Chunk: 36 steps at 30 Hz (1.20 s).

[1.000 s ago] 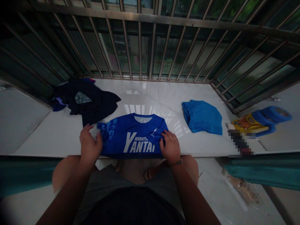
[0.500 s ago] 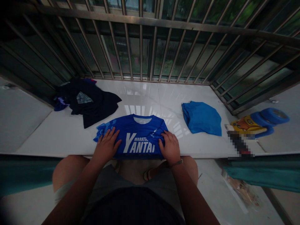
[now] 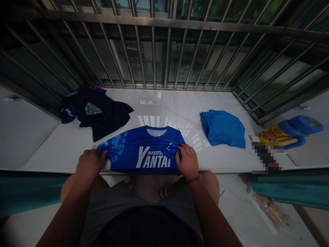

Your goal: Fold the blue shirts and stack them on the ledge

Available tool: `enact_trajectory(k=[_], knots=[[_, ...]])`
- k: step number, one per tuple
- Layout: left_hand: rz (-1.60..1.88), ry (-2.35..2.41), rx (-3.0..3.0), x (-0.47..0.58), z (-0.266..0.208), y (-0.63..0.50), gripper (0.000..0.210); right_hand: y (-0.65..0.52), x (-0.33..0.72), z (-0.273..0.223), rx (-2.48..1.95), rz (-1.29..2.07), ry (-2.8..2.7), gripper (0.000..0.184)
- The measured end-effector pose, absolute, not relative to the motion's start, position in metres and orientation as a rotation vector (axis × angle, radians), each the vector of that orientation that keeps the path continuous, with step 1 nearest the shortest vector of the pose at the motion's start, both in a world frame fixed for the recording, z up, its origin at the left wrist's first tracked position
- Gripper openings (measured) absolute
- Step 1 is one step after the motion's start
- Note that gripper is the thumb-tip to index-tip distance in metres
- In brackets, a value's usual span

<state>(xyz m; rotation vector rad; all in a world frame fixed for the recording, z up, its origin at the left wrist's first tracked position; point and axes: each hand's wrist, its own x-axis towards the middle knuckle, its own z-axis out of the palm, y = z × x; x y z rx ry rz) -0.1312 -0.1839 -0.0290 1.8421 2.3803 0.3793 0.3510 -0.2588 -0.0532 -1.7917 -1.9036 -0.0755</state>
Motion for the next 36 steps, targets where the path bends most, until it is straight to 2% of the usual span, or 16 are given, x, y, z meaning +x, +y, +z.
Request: enact_trajectory(k=[3,6,8,11,13,16,20,27,32,36], knots=[[0.483,2.265,1.847,-0.119,-0.026,-0.179,0.037,-0.259,0.350,-0.053,-1.814,-0.069,-1.905,0.033],[0.627,2.186,1.782,-0.095,-0.017,-0.182,0.038,-0.260,0.350,-0.053,-1.819,-0.056,-1.909,0.034],[0.676,1.951,1.940,-0.074,-0.012,-0.190,0.039,-0.260,0.351,-0.054,-1.813,-0.060,-1.914,0.034],[0.545,1.381,2.294,-0.047,-0.016,-0.206,0.036,-0.260,0.351,-0.054,-1.809,-0.066,-1.920,0.034],[0.414,1.193,2.381,-0.037,-0.026,-0.214,0.043,-0.260,0.351,-0.054,-1.810,-0.069,-1.912,0.033],[0.358,1.242,2.368,-0.036,-0.041,-0.215,0.053,-0.260,0.351,-0.053,-1.810,-0.063,-1.906,0.033],[0.440,1.388,2.264,-0.047,-0.048,-0.205,0.055,-0.261,0.350,-0.052,-1.803,-0.044,-1.904,0.034],[0.617,1.458,2.016,-0.066,-0.040,-0.193,0.042,-0.260,0.351,-0.055,-1.814,-0.063,-1.904,0.033],[0.620,1.474,1.947,-0.073,-0.035,-0.187,0.032,-0.260,0.351,-0.054,-1.812,-0.038,-1.904,0.034],[0.625,1.379,2.018,-0.073,-0.035,-0.187,0.039,-0.260,0.351,-0.054,-1.807,-0.058,-1.900,0.033]])
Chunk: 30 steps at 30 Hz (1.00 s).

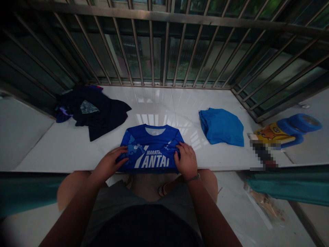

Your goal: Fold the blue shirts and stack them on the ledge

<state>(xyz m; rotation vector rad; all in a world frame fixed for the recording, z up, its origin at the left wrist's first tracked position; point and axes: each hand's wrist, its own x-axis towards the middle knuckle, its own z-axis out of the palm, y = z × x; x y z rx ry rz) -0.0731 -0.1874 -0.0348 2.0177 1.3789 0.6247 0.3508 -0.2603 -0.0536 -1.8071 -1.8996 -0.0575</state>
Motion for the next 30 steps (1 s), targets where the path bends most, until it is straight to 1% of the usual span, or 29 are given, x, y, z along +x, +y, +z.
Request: enact_trajectory(k=[4,9,11,15,16,17,19,21,23,30], knots=[[0.602,1.337,2.119,-0.075,-0.043,-0.194,0.045,-0.260,0.351,-0.054,-1.804,-0.062,-1.895,0.033],[0.448,1.331,2.261,-0.076,-0.053,-0.200,0.067,-0.260,0.351,-0.055,-1.810,-0.065,-1.900,0.034],[0.383,1.332,2.295,-0.074,-0.054,-0.201,0.072,-0.260,0.351,-0.054,-1.806,-0.073,-1.900,0.033],[0.284,1.310,2.326,-0.072,-0.050,-0.201,0.093,-0.260,0.351,-0.054,-1.804,-0.085,-1.912,0.032],[0.276,1.303,2.320,-0.073,-0.049,-0.200,0.091,-0.260,0.351,-0.054,-1.805,-0.085,-1.915,0.033],[0.274,1.296,2.308,-0.074,-0.048,-0.199,0.084,-0.260,0.352,-0.054,-1.806,-0.086,-1.917,0.033],[0.273,1.280,2.281,-0.077,-0.046,-0.198,0.062,-0.260,0.352,-0.054,-1.807,-0.089,-1.918,0.033],[0.264,1.249,2.271,-0.081,-0.045,-0.196,0.047,-0.260,0.351,-0.054,-1.808,-0.095,-1.917,0.033],[0.236,1.204,2.287,-0.085,-0.044,-0.194,0.042,-0.260,0.351,-0.055,-1.810,-0.097,-1.918,0.032],[0.104,1.167,2.369,-0.085,-0.040,-0.194,0.038,-0.260,0.351,-0.056,-1.818,-0.085,-1.909,0.033]])
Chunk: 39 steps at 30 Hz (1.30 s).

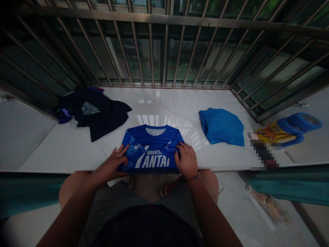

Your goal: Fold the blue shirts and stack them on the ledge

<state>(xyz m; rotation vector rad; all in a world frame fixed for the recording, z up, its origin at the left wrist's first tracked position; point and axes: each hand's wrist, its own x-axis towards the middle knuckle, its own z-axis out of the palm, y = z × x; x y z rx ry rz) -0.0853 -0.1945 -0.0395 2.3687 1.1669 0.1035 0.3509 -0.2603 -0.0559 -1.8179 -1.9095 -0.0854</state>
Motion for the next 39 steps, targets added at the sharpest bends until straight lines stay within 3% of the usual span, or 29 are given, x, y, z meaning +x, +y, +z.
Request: enact_trajectory(k=[5,14,27,39], knots=[[0.104,1.130,2.343,-0.085,-0.029,-0.195,0.026,-0.260,0.352,-0.056,-1.811,-0.074,-1.903,0.032],[0.273,1.182,2.234,-0.081,-0.034,-0.192,0.041,-0.260,0.351,-0.055,-1.791,-0.130,-1.913,0.031],[0.677,1.404,2.214,-0.064,-0.051,-0.194,0.022,-0.259,0.352,-0.056,-1.789,-0.096,-1.904,0.033],[0.764,1.507,2.262,-0.057,-0.048,-0.172,0.024,-0.259,0.352,-0.055,-1.789,-0.112,-1.913,0.031]])
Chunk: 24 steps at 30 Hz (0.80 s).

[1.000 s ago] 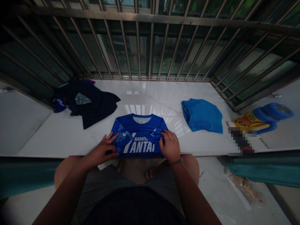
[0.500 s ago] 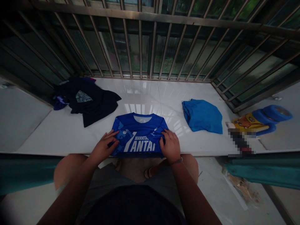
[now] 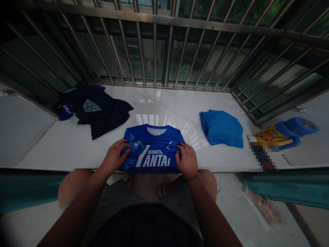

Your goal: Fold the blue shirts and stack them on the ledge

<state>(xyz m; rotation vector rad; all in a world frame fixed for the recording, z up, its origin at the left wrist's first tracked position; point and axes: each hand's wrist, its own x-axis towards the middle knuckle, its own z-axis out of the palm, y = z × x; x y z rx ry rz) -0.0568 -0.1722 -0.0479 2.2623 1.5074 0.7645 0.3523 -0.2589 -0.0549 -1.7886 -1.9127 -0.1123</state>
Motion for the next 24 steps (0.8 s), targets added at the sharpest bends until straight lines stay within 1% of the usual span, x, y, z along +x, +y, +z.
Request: enact_trajectory(k=[6,24], knots=[[0.739,1.606,2.244,-0.0508,-0.0454,-0.1711,0.024,-0.2599,0.3517,-0.0538,-1.788,-0.111,-1.906,0.031],[0.766,1.574,2.227,-0.0534,-0.0448,-0.1722,0.023,-0.2600,0.3519,-0.0549,-1.768,-0.128,-1.897,0.027]])
